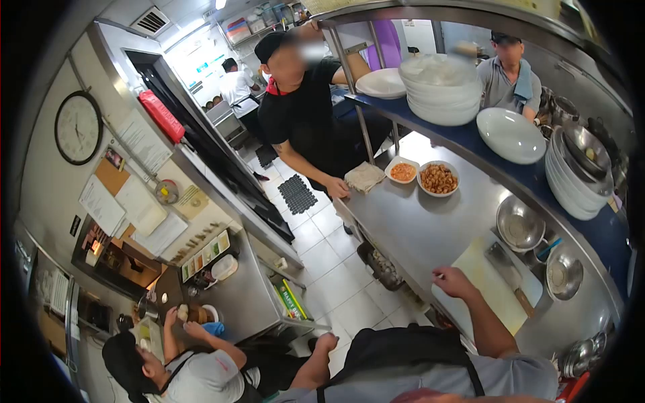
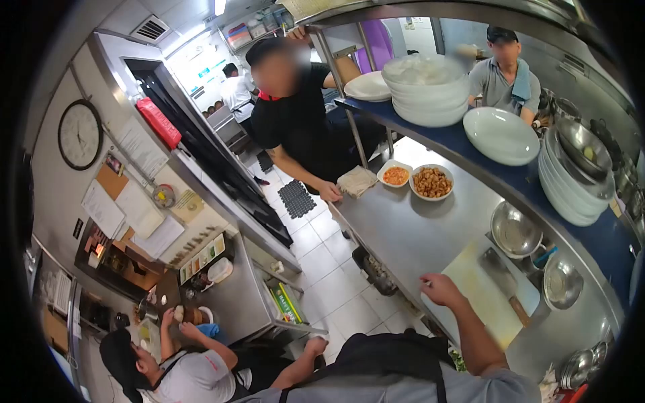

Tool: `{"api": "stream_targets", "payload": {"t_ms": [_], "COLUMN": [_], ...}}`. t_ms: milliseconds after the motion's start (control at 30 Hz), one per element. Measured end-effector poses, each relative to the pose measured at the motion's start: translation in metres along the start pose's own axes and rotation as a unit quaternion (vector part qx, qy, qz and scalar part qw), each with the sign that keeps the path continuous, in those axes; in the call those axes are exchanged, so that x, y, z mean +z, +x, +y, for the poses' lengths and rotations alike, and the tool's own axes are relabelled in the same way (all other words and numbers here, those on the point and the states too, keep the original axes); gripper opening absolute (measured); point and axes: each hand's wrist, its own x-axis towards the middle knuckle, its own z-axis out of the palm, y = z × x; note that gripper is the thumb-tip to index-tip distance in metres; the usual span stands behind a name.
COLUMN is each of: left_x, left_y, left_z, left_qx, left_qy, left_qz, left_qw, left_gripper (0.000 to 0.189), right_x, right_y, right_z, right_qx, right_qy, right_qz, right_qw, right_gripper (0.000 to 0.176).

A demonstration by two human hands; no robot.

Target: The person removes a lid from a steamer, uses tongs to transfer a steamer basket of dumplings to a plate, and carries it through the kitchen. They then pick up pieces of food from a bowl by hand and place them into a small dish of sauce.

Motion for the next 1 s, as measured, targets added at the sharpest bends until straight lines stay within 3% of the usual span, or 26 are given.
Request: {"api": "stream_targets", "payload": {"t_ms": [33, 100, 200, 267, 300, 367, 467, 567, 600, 633, 700, 800, 900, 1000], "left_x": [-0.011, -0.028, -0.052, -0.085, -0.104, -0.146, -0.241, -0.313, -0.347, -0.352, -0.368, -0.354, -0.337, -0.342], "left_y": [0.015, 0.037, 0.077, 0.106, 0.134, 0.192, 0.251, 0.288, 0.284, 0.298, 0.309, 0.317, 0.322, 0.319], "left_z": [-0.001, 0.003, 0.007, 0.015, 0.021, 0.039, 0.107, 0.193, 0.227, 0.248, 0.285, 0.301, 0.305, 0.304], "left_qx": [-0.038, -0.019, 0.022, 0.024, 0.037, 0.06, 0.156, 0.366, 0.377, 0.425, 0.459, 0.457, 0.424, 0.431], "left_qy": [-0.01, -0.02, 0.04, 0.033, 0.008, -0.041, -0.081, -0.103, -0.079, -0.081, -0.039, 0.081, 0.06, 0.106], "left_qz": [0.018, -0.003, -0.037, -0.044, -0.037, 0.028, 0.108, 0.213, 0.165, 0.216, 0.156, 0.213, 0.218, 0.188], "left_qw": [0.999, 1.0, 0.998, 0.998, 0.999, 0.997, 0.979, 0.9, 0.908, 0.875, 0.874, 0.86, 0.877, 0.876], "left_gripper": [0.047, 0.046, 0.046, 0.047, 0.048, 0.047, 0.05, 0.039, 0.035, 0.032, 0.04, 0.041, 0.046, 0.047], "right_x": [-0.001, 0.002, 0.029, 0.06, 0.067, 0.074, 0.069, 0.074, 0.079, 0.084, 0.089, 0.079, 0.07, 0.049], "right_y": [0.02, 0.054, 0.117, 0.144, 0.159, 0.163, 0.171, 0.177, 0.181, 0.182, 0.189, 0.196, 0.198, 0.207], "right_z": [-0.014, -0.037, -0.015, 0.015, 0.021, 0.005, -0.034, -0.041, -0.042, -0.043, -0.047, -0.063, -0.059, -0.046], "right_qx": [-0.017, -0.045, 0.025, 0.096, 0.127, 0.164, 0.229, 0.299, 0.316, 0.322, 0.322, 0.346, 0.365, 0.386], "right_qy": [0.01, 0.033, -0.012, -0.162, -0.242, -0.233, -0.203, -0.154, -0.134, -0.159, -0.206, -0.186, -0.177, -0.096], "right_qz": [-0.019, -0.058, -0.044, -0.087, -0.106, -0.082, -0.056, -0.039, -0.031, -0.025, -0.005, -0.021, -0.032, 0.016], "right_qw": [1.0, 0.997, 0.999, 0.978, 0.956, 0.955, 0.95, 0.941, 0.939, 0.933, 0.924, 0.919, 0.914, 0.917], "right_gripper": [0.039, 0.042, 0.049, 0.055, 0.059, 0.067, 0.077, 0.086, 0.089, 0.088, 0.087, 0.086, 0.088, 0.062]}}
